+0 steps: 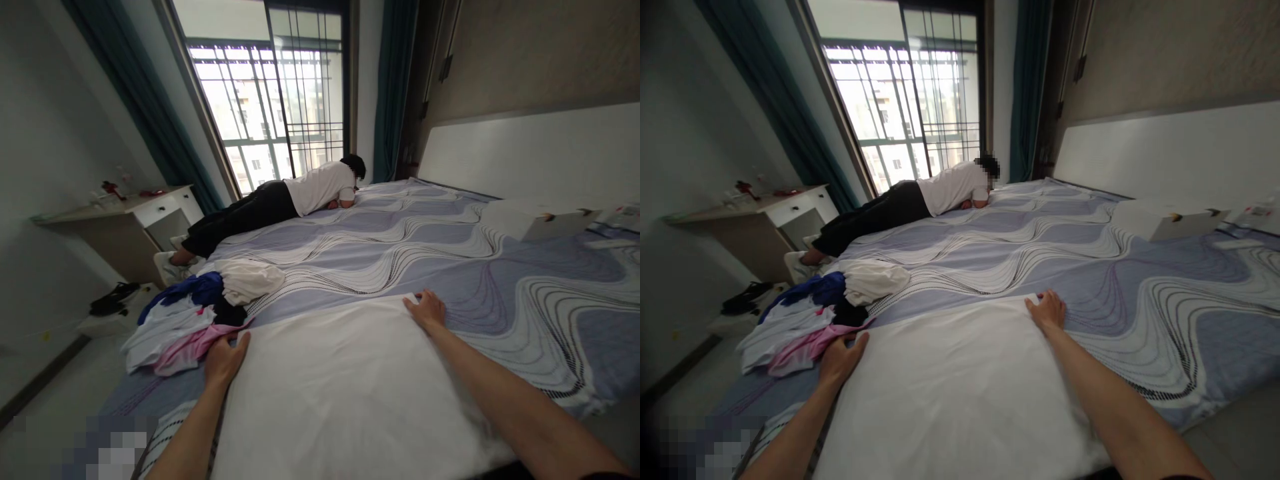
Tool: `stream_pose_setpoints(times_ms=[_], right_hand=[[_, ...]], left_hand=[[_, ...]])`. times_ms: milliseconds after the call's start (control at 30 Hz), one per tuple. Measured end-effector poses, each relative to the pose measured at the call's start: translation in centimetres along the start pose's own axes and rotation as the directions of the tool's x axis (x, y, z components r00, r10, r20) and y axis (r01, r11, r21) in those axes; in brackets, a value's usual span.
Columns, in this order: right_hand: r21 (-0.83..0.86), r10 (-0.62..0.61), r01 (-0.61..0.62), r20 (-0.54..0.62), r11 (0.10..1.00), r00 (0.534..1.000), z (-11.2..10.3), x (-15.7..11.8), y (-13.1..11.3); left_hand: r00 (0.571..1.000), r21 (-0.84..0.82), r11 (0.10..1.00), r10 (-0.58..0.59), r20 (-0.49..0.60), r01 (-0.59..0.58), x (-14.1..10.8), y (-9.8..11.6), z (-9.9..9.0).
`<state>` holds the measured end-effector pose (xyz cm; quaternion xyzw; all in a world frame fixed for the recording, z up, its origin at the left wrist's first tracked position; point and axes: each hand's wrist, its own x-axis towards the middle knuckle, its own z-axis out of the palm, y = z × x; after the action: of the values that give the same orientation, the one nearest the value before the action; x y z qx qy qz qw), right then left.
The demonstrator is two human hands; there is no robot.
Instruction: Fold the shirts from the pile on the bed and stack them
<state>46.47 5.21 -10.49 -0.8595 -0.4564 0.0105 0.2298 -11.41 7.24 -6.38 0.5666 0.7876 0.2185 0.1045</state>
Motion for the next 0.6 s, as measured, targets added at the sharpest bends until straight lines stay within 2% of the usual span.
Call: stream_pose_setpoints(times_ms=[167,333,467,600], right_hand=[[0.028,0.028,-0.028,0.021,0.999,0.999,0.3,1.0,0.4],[0.038,0.001,-0.003,0.033,0.999,0.999,0.2,1.4,0.4],[0.038,-0.080,0.078,0.064,0.996,0.995,-0.6,0.0,0.9],[0.058,-0.145,0.139,0.129,0.989,0.981,-2.4,-2.0,2.5]], left_hand=[[0.999,0.021,0.999,-0.035,0.010,0.034,0.8,-0.4,0.4],[0.999,0.055,0.998,-0.038,0.005,0.038,0.9,-0.4,0.6],[1.000,0.065,0.998,0.002,0.011,-0.003,-0.1,0.0,0.3],[0.997,0.068,0.995,0.073,-0.002,-0.072,-1.9,-0.2,-0.9]])
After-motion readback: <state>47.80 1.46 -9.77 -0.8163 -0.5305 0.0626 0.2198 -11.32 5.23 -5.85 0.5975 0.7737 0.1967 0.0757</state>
